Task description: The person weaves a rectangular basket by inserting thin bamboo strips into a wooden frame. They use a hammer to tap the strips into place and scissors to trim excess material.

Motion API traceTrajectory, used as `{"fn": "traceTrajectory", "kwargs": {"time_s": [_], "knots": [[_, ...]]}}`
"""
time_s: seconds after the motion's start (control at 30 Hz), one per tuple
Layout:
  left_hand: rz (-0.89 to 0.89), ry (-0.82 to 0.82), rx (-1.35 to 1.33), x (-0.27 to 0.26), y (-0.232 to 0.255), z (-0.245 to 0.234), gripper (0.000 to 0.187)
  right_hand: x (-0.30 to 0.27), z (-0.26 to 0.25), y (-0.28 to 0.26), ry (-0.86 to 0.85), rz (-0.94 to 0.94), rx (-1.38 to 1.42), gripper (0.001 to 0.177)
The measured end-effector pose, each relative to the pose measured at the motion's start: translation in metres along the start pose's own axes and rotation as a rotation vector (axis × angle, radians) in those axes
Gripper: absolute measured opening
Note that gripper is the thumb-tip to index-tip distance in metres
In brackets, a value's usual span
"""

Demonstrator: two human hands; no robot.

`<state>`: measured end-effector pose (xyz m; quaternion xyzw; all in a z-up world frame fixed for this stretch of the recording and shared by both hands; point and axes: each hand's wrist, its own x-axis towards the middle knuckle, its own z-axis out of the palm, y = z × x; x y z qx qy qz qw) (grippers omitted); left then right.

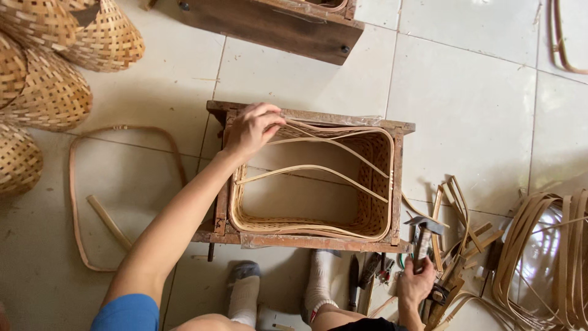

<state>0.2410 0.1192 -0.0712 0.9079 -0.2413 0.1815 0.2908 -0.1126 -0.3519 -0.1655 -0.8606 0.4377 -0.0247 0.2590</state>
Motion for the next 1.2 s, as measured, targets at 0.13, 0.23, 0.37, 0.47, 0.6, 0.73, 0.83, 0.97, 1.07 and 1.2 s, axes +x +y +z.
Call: {"fn": "traceTrajectory", "kwargs": {"time_s": [0.13, 0.23, 0.37, 0.47, 0.6, 0.73, 0.83, 0.97, 1.07, 1.2], "knots": [[-0.238, -0.059, -0.203, -0.006, -0.008, 0.004, 0.007, -0.010, 0.028, 0.029, -0.046, -0.027, -0.118, 0.046], [-0.338, -0.030, -0.207, -0.011, -0.021, -0.013, 0.006, -0.005, 0.026, 0.024, -0.088, -0.085, -0.057, 0.048], [-0.319, 0.092, -0.022, -0.025, -0.028, -0.037, 0.010, 0.029, -0.012, -0.037, 0.018, -0.221, 0.191, 0.033], [-0.239, 0.072, 0.097, -0.030, -0.027, -0.034, 0.024, 0.057, -0.034, -0.122, 0.150, -0.661, 0.354, 0.024], [-0.152, 0.111, 0.153, -0.022, -0.014, -0.006, 0.016, 0.050, -0.005, -0.247, -0.039, -1.137, 0.193, 0.034], [0.019, 0.066, -0.021, -0.018, 0.020, 0.030, 0.013, 0.033, 0.028, -0.338, -0.354, -1.063, 0.032, 0.027], [0.023, -0.025, -0.083, -0.024, 0.039, 0.049, 0.020, 0.043, 0.030, -0.380, -0.112, -1.261, -0.276, 0.033], [-0.022, 0.018, -0.168, -0.025, 0.045, 0.057, 0.020, 0.072, 0.019, -0.411, -0.319, -1.584, -0.241, 0.062], [-0.107, -0.006, -0.232, -0.023, 0.044, 0.057, 0.014, 0.081, 0.023, -0.423, -0.405, -1.669, -0.284, 0.065], [-0.138, 0.015, -0.260, -0.026, 0.042, 0.060, 0.010, 0.086, 0.035, -0.425, -0.403, -1.706, -0.243, 0.053]]}}
